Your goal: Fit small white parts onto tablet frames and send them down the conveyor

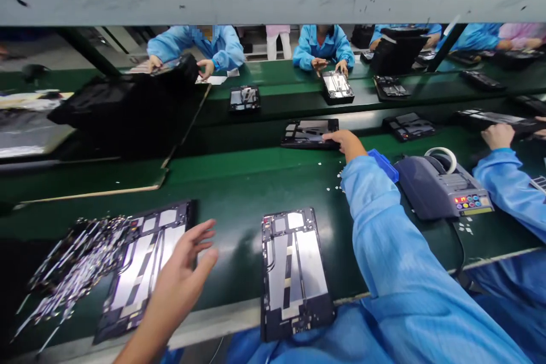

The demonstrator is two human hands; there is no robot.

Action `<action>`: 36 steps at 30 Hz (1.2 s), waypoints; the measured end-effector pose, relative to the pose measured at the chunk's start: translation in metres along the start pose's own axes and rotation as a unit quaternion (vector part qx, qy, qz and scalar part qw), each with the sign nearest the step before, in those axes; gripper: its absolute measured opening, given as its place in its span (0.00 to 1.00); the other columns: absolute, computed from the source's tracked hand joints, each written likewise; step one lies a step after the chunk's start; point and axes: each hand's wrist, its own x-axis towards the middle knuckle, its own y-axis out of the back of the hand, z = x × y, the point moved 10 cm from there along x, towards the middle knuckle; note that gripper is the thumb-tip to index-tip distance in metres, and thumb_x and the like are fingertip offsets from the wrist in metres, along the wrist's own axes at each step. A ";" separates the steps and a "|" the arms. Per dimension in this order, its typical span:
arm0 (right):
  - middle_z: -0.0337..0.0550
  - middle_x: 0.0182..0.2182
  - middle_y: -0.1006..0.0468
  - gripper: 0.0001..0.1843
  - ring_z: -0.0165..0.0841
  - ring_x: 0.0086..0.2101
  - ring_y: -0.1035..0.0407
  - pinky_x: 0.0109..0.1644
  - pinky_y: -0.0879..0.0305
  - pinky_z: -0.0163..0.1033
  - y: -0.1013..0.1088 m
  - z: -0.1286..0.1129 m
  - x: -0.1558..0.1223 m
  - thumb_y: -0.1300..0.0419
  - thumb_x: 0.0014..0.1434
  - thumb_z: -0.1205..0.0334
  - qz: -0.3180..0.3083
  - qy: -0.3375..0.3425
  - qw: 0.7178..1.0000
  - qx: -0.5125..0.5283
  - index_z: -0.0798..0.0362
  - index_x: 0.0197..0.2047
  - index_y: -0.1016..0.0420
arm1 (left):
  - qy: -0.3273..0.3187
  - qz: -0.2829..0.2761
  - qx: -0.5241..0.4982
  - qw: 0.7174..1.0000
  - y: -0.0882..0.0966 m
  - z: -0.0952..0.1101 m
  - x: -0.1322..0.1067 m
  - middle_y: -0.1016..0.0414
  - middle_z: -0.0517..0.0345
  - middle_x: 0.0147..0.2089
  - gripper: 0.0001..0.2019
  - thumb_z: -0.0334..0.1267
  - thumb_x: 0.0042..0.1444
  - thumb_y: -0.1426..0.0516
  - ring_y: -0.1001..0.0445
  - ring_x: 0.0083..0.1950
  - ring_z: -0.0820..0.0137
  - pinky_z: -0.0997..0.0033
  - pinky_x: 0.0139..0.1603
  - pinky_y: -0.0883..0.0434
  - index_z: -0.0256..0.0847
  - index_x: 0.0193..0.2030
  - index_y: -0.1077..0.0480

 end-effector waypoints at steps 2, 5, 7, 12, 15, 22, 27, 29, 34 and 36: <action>0.33 0.25 0.28 0.13 0.24 0.24 0.42 0.29 0.40 0.31 -0.023 0.001 -0.015 0.29 0.59 0.61 -0.030 -0.042 0.998 0.028 0.57 0.35 0.30 | 0.076 -0.043 -0.141 0.986 -0.041 -0.001 0.011 0.25 0.40 0.61 0.28 0.50 0.59 0.39 0.22 0.56 0.55 0.50 0.56 0.23 0.41 0.63 0.32; 0.32 0.24 0.30 0.11 0.24 0.22 0.45 0.26 0.45 0.30 -0.056 0.003 -0.065 0.34 0.62 0.57 -0.068 -0.058 0.993 0.081 0.54 0.35 0.31 | 0.180 -0.087 -0.341 0.919 -0.097 0.003 0.029 0.24 0.38 0.60 0.25 0.48 0.60 0.38 0.19 0.50 0.61 0.56 0.52 0.22 0.39 0.61 0.34; 0.35 0.28 0.26 0.11 0.26 0.23 0.40 0.25 0.43 0.30 -0.072 0.015 -0.121 0.36 0.62 0.53 -0.088 -0.039 0.989 0.112 0.52 0.39 0.29 | 0.214 -0.108 -0.423 0.874 -0.124 0.011 0.036 0.22 0.37 0.57 0.23 0.50 0.62 0.39 0.18 0.48 0.61 0.56 0.52 0.22 0.40 0.58 0.35; 0.45 0.41 0.19 0.26 0.39 0.39 0.26 0.41 0.25 0.42 -0.074 0.076 -0.301 0.35 0.59 0.40 -0.216 0.082 0.960 0.157 0.49 0.52 0.23 | 0.138 -0.081 -0.358 0.920 -0.120 0.026 0.016 0.21 0.46 0.54 0.20 0.53 0.64 0.44 0.20 0.49 0.61 0.58 0.48 0.21 0.44 0.57 0.35; 0.46 0.36 0.19 0.36 0.42 0.36 0.24 0.42 0.23 0.47 -0.058 0.138 -0.382 0.33 0.54 0.28 -0.383 0.017 0.918 0.098 0.45 0.55 0.21 | 0.080 -0.075 -0.213 0.971 -0.094 0.019 -0.016 0.23 0.50 0.60 0.20 0.42 0.64 0.47 0.24 0.59 0.60 0.60 0.57 0.23 0.45 0.62 0.33; 0.55 0.61 0.28 0.36 0.48 0.53 0.25 0.53 0.23 0.53 0.034 0.192 -0.373 0.37 0.62 0.37 -0.215 0.031 0.975 -0.033 0.40 0.69 0.29 | 0.008 -0.198 -0.055 0.979 -0.114 -0.007 -0.059 0.28 0.45 0.67 0.28 0.39 0.62 0.45 0.33 0.71 0.54 0.50 0.72 0.36 0.43 0.70 0.35; 0.53 0.65 0.30 0.35 0.48 0.61 0.31 0.63 0.29 0.58 0.014 0.183 -0.364 0.40 0.66 0.51 -0.191 0.109 0.961 -0.167 0.42 0.74 0.37 | 0.004 -0.150 0.057 0.987 -0.119 -0.024 -0.070 0.28 0.44 0.58 0.30 0.41 0.65 0.46 0.26 0.61 0.54 0.49 0.64 0.30 0.44 0.74 0.40; 0.52 0.66 0.30 0.34 0.49 0.65 0.34 0.69 0.35 0.62 0.007 0.181 -0.361 0.40 0.67 0.51 -0.198 0.132 0.956 -0.171 0.41 0.75 0.37 | -0.004 -0.166 0.083 0.983 -0.118 -0.026 -0.074 0.28 0.46 0.54 0.29 0.42 0.67 0.47 0.24 0.57 0.55 0.52 0.61 0.27 0.45 0.74 0.40; 0.54 0.60 0.26 0.26 0.48 0.54 0.25 0.55 0.23 0.55 0.023 0.179 -0.334 0.41 0.67 0.50 -0.153 0.119 0.966 -0.169 0.45 0.66 0.27 | -0.095 -0.089 0.181 0.975 -0.088 0.001 -0.035 0.27 0.44 0.54 0.28 0.42 0.67 0.46 0.26 0.56 0.53 0.51 0.59 0.27 0.44 0.73 0.36; 0.53 0.60 0.26 0.24 0.45 0.51 0.24 0.49 0.22 0.49 0.028 0.162 -0.324 0.42 0.68 0.51 -0.128 0.136 0.969 -0.159 0.46 0.64 0.26 | -0.162 -0.068 0.229 0.957 -0.087 0.025 -0.005 0.26 0.43 0.54 0.23 0.35 0.67 0.48 0.27 0.55 0.53 0.50 0.58 0.28 0.47 0.66 0.28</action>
